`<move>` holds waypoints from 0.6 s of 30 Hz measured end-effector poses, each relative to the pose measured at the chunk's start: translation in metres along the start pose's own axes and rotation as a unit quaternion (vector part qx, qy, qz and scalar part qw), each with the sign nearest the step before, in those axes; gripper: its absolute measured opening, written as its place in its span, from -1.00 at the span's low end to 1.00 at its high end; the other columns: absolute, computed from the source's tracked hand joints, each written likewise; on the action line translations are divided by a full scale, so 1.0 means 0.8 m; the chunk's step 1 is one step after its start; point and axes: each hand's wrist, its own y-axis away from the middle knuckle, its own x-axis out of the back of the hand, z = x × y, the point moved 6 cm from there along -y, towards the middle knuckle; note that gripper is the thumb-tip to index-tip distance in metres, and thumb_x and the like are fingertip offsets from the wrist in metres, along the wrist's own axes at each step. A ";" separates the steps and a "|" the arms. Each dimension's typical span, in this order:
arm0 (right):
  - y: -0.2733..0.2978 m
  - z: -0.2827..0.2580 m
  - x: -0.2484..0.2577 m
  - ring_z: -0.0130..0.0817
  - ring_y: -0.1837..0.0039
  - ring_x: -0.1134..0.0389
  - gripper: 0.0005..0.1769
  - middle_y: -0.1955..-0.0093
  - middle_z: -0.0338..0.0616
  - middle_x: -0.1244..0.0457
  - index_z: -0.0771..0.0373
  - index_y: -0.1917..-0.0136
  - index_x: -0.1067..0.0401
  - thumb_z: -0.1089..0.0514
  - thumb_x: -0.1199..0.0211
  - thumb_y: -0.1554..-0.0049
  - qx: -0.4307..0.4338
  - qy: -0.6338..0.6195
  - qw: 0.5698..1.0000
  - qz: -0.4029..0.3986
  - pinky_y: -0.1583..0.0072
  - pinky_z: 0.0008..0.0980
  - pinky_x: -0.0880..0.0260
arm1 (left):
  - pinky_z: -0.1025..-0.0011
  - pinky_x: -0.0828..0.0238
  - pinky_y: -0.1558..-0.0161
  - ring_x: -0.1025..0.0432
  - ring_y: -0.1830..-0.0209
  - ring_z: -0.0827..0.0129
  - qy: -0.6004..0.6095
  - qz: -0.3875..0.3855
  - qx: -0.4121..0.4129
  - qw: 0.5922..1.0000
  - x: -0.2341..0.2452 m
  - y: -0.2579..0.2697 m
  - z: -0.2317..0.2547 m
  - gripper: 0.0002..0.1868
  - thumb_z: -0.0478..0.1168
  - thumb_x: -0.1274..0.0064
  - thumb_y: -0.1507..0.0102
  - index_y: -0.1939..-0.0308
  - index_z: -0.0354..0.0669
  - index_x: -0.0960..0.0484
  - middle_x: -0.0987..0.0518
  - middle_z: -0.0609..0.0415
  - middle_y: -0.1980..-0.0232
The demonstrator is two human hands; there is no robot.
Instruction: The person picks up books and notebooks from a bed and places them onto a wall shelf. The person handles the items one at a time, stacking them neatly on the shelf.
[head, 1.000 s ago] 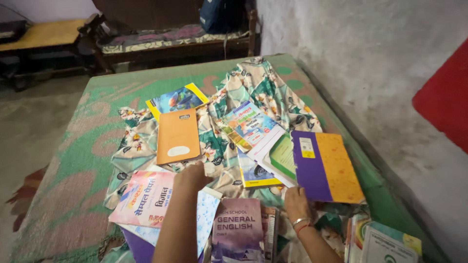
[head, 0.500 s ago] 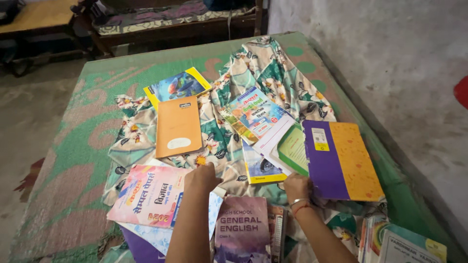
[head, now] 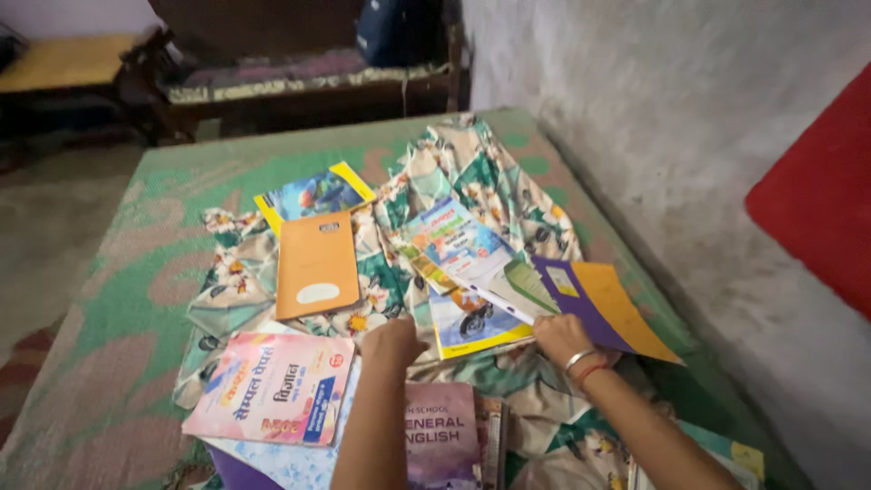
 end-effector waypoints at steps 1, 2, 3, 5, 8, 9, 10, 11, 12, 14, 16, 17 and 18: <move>-0.002 0.011 0.030 -0.09 0.22 -0.48 -0.90 0.30 -0.03 -0.39 0.14 0.23 -0.49 0.15 -0.18 -0.07 0.000 -0.020 1.000 0.007 0.16 -0.10 -0.47 | 0.14 -0.50 -0.07 -0.54 -0.11 0.09 0.007 -0.016 0.005 1.000 0.007 0.001 0.010 -0.45 0.16 -0.29 -0.17 -0.10 -0.04 -0.59 -0.63 -0.03 -0.10; -0.004 0.019 0.062 -0.03 0.21 -0.48 -0.89 0.29 0.00 -0.40 0.16 0.23 -0.50 0.14 -0.19 -0.05 0.000 -0.040 0.999 0.014 0.15 -0.04 -0.48 | 0.14 -0.50 -0.08 -0.54 -0.12 0.09 0.009 -0.009 -0.002 1.000 0.016 0.007 0.018 -0.45 0.17 -0.27 -0.17 -0.10 -0.05 -0.60 -0.64 -0.04 -0.10; -0.007 0.029 0.094 0.02 0.18 -0.47 -0.88 0.27 0.03 -0.39 0.14 0.21 -0.50 0.11 -0.19 -0.05 -0.025 -0.048 0.999 0.007 0.12 -0.01 -0.47 | 0.13 -0.50 -0.09 -0.54 -0.13 0.08 0.011 -0.002 -0.010 1.000 0.022 0.015 0.026 -0.44 0.18 -0.26 -0.18 -0.11 -0.05 -0.61 -0.66 -0.05 -0.10; -0.014 0.048 0.166 0.11 0.13 -0.45 -0.85 0.22 0.10 -0.39 0.11 0.17 -0.51 0.06 -0.20 -0.04 -0.076 -0.065 0.995 -0.007 0.05 0.04 -0.45 | 0.12 -0.49 -0.11 -0.54 -0.14 0.05 0.027 0.012 -0.021 0.999 0.036 0.027 0.035 -0.40 0.20 -0.25 -0.17 -0.13 -0.07 -0.59 -0.65 -0.07 -0.11; -0.010 0.044 0.283 0.16 0.08 -0.41 -0.72 0.18 0.09 -0.38 0.18 0.19 -0.49 -0.05 -0.25 0.06 -0.072 -0.164 0.984 0.023 0.04 0.08 -0.40 | 0.07 -0.46 -0.14 -0.51 -0.17 -0.01 0.069 0.030 -0.030 0.997 0.052 0.031 0.035 -0.33 0.25 -0.23 -0.18 -0.17 -0.11 -0.55 -0.62 -0.13 -0.15; 0.000 0.031 0.312 0.13 0.08 -0.41 -0.72 0.17 0.07 -0.39 0.17 0.19 -0.49 -0.06 -0.25 0.06 -0.070 -0.163 0.984 0.021 0.03 0.07 -0.40 | 0.05 -0.45 -0.15 -0.51 -0.17 -0.04 0.085 0.033 -0.034 0.995 0.057 0.029 0.029 -0.32 0.27 -0.20 -0.19 -0.17 -0.13 -0.56 -0.61 -0.16 -0.15; 0.009 0.017 0.337 0.11 0.07 -0.41 -0.71 0.17 0.05 -0.39 0.16 0.19 -0.49 -0.07 -0.25 0.06 -0.068 -0.163 0.984 0.019 0.02 0.06 -0.40 | 0.03 -0.44 -0.16 -0.50 -0.17 -0.06 0.101 0.035 -0.038 0.994 0.060 0.026 0.022 -0.31 0.30 -0.18 -0.21 -0.16 -0.16 -0.57 -0.61 -0.18 -0.16; 0.017 0.000 0.356 0.09 0.07 -0.42 -0.71 0.16 0.03 -0.39 0.15 0.19 -0.49 -0.08 -0.25 0.06 -0.065 -0.164 0.984 0.016 0.02 0.05 -0.40 | 0.03 -0.43 -0.17 -0.49 -0.18 -0.07 0.103 0.040 -0.042 0.993 0.063 0.024 0.013 -0.28 0.31 -0.17 -0.21 -0.18 -0.19 -0.56 -0.59 -0.22 -0.17; 0.031 -0.025 0.372 0.09 0.08 -0.42 -0.70 0.18 0.04 -0.39 0.15 0.17 -0.49 -0.09 -0.26 0.06 -0.057 -0.185 0.980 0.035 0.03 0.05 -0.40 | 0.02 -0.42 -0.19 -0.48 -0.19 -0.08 0.105 0.045 -0.046 0.992 0.067 0.021 0.003 -0.26 0.31 -0.17 -0.21 -0.19 -0.21 -0.55 -0.58 -0.25 -0.19; 0.064 -0.097 0.373 0.02 0.12 -0.44 -0.68 0.22 0.04 -0.38 0.10 0.19 -0.50 -0.17 -0.24 -0.05 -0.087 -0.217 0.972 0.024 0.05 0.02 -0.43 | 0.04 -0.42 -0.21 -0.49 -0.19 -0.10 0.095 0.046 -0.042 0.993 0.066 0.026 -0.025 -0.22 0.33 -0.16 -0.20 -0.19 -0.26 -0.56 -0.58 -0.29 -0.19; 0.095 -0.201 0.364 -0.09 0.05 -0.44 -0.57 0.06 -0.04 -0.38 0.03 -0.27 -0.43 0.07 -0.14 -0.12 0.031 -0.168 0.985 0.002 0.06 -0.09 -0.46 | 0.07 -0.44 -0.22 -0.51 -0.18 -0.09 0.074 0.043 -0.028 0.996 0.069 0.028 -0.052 -0.21 0.34 -0.15 -0.18 -0.16 -0.28 -0.61 -0.62 -0.29 -0.16; 0.110 -0.242 0.350 -0.09 -0.07 -0.42 -0.69 0.00 -0.05 -0.38 0.02 -0.18 -0.41 0.00 -0.21 -0.17 0.017 -0.145 0.989 -0.035 -0.07 -0.06 -0.42 | 0.08 -0.45 -0.20 -0.53 -0.15 -0.09 0.056 0.034 -0.020 0.998 0.069 0.027 -0.063 -0.20 0.36 -0.15 -0.18 -0.14 -0.29 -0.64 -0.63 -0.29 -0.14; 0.123 -0.268 0.344 -0.05 -0.09 -0.42 -0.62 -0.02 -0.04 -0.38 0.08 -0.17 -0.39 -0.06 -0.27 -0.13 0.041 -0.253 0.966 -0.043 -0.08 -0.06 -0.40 | 0.10 -0.47 -0.19 -0.55 -0.13 -0.09 0.038 0.024 -0.012 0.999 0.068 0.028 -0.073 -0.19 0.38 -0.14 -0.18 -0.12 -0.30 -0.67 -0.65 -0.28 -0.12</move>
